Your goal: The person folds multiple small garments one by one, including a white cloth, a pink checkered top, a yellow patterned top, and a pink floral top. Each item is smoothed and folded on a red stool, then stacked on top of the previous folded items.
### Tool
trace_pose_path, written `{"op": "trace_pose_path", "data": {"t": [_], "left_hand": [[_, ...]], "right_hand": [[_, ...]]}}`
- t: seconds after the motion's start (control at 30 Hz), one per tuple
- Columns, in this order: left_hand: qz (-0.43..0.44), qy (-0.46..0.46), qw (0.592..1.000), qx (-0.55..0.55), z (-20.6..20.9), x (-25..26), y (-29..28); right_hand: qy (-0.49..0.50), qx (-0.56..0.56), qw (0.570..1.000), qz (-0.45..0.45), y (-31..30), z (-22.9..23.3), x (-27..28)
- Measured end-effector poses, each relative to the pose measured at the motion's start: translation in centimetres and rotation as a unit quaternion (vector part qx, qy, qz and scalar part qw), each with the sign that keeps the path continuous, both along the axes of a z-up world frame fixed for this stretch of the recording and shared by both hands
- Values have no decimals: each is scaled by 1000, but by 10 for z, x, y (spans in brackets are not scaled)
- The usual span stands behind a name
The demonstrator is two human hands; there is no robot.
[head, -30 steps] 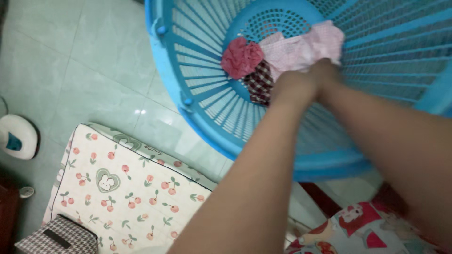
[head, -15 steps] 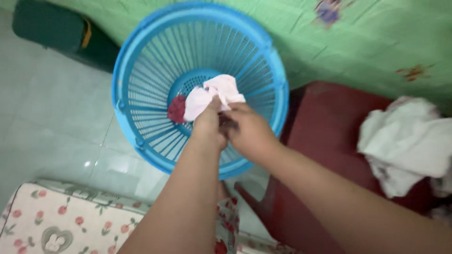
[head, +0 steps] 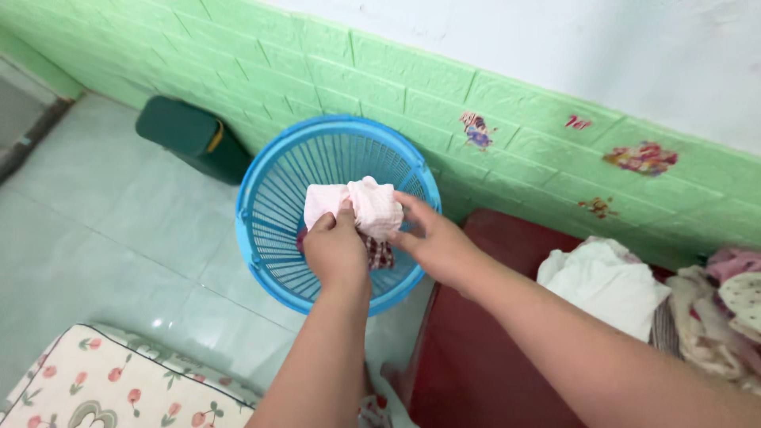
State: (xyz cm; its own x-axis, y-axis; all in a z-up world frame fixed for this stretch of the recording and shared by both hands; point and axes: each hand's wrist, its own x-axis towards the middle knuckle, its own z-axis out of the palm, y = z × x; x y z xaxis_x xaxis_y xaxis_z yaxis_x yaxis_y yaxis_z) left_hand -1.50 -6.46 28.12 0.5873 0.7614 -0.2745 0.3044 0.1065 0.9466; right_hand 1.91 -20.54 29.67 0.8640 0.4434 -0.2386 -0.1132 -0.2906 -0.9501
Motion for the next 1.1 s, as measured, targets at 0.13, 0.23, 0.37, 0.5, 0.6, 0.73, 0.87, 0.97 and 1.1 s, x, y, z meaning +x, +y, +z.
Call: {"op": "trace_pose_path", "data": {"t": [0.13,0.23,0.37,0.5,0.6,0.73,0.87,0.97,1.1], "left_hand": [[-25,78,994,76,37,-9,-5],[-12,50,991,121,52,-13,-2],[11,54,998,5,61,-19,11],[-1,-17,992,-124,51,-17,20],[-39,-73,987,-141,42,-16,23],[-181,-113,974,77,47,-23,12],[-228,-33,950,211,68,-39,-6],[-225,20,950,216,88,-39,-21],[-227,-33,953,198,108,-40,-41]], "right_hand": [[103,60,992,-40,8,16,1],[18,25,996,-83,14,26,3],[10,142,986,-88,22,46,8],[-71,43,993,-87,31,63,5],[-79,39,992,-89,37,76,1],[-27,147,984,-93,34,99,-4],[20,228,965,-131,18,125,-7],[29,271,947,-172,-7,144,-5],[3,234,939,-254,-52,160,-2]]}}
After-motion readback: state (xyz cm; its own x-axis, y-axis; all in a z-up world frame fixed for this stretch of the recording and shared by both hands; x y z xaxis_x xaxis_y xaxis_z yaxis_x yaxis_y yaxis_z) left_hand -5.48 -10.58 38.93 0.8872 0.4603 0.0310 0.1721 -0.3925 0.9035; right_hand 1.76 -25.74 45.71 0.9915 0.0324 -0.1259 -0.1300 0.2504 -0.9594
